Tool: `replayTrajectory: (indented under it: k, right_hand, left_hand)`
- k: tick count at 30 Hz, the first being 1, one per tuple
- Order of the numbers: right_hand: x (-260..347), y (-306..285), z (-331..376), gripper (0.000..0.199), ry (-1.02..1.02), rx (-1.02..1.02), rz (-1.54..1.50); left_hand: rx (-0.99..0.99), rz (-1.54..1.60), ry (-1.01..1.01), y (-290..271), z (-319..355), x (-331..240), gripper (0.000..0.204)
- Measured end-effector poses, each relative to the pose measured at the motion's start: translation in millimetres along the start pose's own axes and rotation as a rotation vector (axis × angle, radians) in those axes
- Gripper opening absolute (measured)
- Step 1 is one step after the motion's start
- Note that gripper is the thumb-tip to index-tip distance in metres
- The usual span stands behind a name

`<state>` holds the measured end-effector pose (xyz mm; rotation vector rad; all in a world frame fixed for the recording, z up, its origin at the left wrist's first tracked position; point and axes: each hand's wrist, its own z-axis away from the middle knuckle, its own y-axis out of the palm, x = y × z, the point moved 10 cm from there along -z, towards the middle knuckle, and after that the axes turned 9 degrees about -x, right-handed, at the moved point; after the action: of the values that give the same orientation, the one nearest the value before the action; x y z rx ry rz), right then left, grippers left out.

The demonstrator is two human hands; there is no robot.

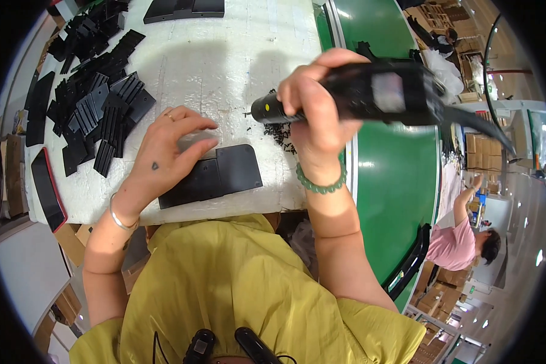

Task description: Assembling small black plastic components using an electric screwdriver.

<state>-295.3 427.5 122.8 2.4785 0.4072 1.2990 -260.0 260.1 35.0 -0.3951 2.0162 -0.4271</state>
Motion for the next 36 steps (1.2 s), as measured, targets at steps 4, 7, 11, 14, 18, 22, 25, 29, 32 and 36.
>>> replayTrajectory:
  k: [4, 7, 11, 14, 18, 22, 25, 29, 32, 36]
  right_hand:
    - [37, 23, 10, 0.032, -0.024, 0.146, -0.087]
    - [51, 38, 17, 0.034, -0.005, 0.254, -0.112]
    - [70, 38, 21, 0.036, -0.041, 0.221, -0.157]
    - [76, 50, 25, 0.032, -0.062, 0.350, -0.143]
    - [76, 55, 28, 0.030, -0.031, 0.349, -0.129]
    - [74, 60, 34, 0.029, 0.000, 0.355, -0.099]
    - [71, 63, 40, 0.031, 0.007, 0.389, -0.077]
    - [64, 66, 48, 0.030, 0.023, 0.391, -0.031]
    - [47, 62, 57, 0.030, 0.076, 0.335, -0.018]
    - [38, 61, 73, 0.032, 0.169, 0.350, -0.026]
  left_hand:
    - [-0.008, 0.002, -0.029, 17, -17, -8, 0.022]
    - [-0.057, 0.062, 0.095, 16, -19, -23, 0.016]
    - [-0.100, 0.042, 0.143, 6, -17, -38, 0.010]
    - [-0.146, 0.034, 0.186, -1, -14, -47, 0.011]
    - [-0.179, -0.041, 0.271, -7, -7, -59, 0.012]
    - [-0.101, -0.188, 0.358, -3, 3, -71, 0.016]
    - [-0.089, -0.168, 0.343, -2, 13, -68, 0.016]
    - [-0.009, -0.064, 0.229, -6, 16, -56, 0.026]
    - [-0.006, -0.045, 0.114, -14, 18, -38, 0.039]
    - [0.074, -0.157, -0.054, -26, 25, -6, 0.044]
